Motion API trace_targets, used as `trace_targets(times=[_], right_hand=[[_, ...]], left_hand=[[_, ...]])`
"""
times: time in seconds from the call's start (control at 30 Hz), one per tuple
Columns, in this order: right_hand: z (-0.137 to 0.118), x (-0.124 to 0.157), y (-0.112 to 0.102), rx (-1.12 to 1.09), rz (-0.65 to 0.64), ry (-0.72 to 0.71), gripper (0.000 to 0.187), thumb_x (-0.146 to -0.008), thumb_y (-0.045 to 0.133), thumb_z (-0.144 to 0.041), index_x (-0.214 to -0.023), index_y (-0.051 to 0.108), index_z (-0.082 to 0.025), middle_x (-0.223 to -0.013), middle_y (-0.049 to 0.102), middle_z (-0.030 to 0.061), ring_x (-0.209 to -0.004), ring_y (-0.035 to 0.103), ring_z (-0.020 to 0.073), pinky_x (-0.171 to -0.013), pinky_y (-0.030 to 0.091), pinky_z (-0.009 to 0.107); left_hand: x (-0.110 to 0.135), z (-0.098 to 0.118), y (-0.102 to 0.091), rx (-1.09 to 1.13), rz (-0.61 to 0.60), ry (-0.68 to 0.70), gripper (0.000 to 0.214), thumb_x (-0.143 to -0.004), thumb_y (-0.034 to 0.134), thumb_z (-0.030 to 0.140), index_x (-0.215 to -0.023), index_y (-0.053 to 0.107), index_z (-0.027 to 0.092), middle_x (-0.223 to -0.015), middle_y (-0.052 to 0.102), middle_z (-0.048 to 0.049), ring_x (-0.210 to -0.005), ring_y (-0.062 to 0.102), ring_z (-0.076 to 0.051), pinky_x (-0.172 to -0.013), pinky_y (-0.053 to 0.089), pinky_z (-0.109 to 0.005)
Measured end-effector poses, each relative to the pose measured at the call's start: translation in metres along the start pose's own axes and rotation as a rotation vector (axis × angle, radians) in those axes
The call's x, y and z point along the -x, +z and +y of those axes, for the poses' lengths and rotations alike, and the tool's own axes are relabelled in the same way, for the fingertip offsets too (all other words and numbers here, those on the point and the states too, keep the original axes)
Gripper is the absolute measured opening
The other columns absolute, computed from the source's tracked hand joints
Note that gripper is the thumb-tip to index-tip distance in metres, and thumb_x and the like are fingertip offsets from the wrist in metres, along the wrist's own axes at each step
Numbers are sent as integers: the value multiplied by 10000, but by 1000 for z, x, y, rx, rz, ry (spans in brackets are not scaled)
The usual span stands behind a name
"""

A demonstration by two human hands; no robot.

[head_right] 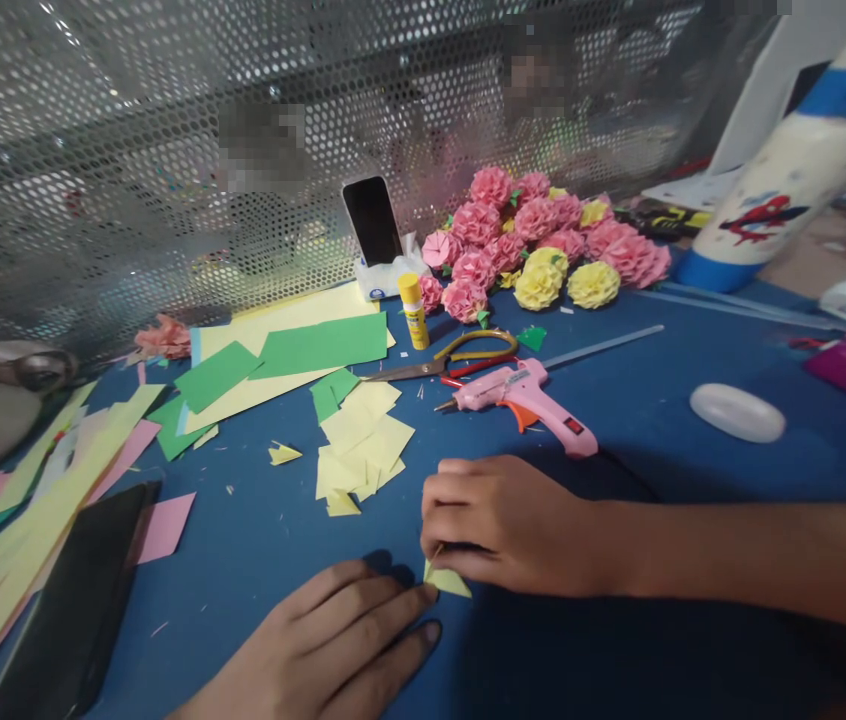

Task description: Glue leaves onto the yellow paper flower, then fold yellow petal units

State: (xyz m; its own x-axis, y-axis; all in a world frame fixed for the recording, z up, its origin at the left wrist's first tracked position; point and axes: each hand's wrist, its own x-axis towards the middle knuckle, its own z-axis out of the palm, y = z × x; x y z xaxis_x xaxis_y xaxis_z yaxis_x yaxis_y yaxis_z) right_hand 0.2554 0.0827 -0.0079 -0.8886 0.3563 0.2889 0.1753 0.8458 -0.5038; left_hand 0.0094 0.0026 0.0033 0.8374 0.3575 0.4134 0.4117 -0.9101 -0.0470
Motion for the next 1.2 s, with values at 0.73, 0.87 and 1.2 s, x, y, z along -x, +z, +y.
trace_targets(times=[0.73,0.87,1.2], right_hand=[[0,-1,-15,449,26,-395,333,-1035,378,-113,-843,645,-167,-898,691,26,-858,580,154,-712,398,325],[-2,-2,-19,465,-49,-385,356,-1035,351,-103,-858,653,-166,-914,690,39,-824,575,157,-664,378,336],[5,4,-15,304,-7,-231,276,-1053,388,-152,-1043,662,-178,-966,679,24,-844,540,163,-739,363,335]], left_hand=[[6,-2,-2,-63,32,16,333,-1042,419,126,-1157,728,173,-1180,744,-18,-1026,689,-176,-959,551,-343],[6,-1,1,-70,51,-11,336,-1046,413,152,-1178,721,173,-1207,733,-48,-1035,693,-190,-943,556,-351],[3,-3,0,-83,-26,30,370,-1054,368,141,-1232,692,161,-1282,698,-17,-1103,655,-181,-971,540,-341]])
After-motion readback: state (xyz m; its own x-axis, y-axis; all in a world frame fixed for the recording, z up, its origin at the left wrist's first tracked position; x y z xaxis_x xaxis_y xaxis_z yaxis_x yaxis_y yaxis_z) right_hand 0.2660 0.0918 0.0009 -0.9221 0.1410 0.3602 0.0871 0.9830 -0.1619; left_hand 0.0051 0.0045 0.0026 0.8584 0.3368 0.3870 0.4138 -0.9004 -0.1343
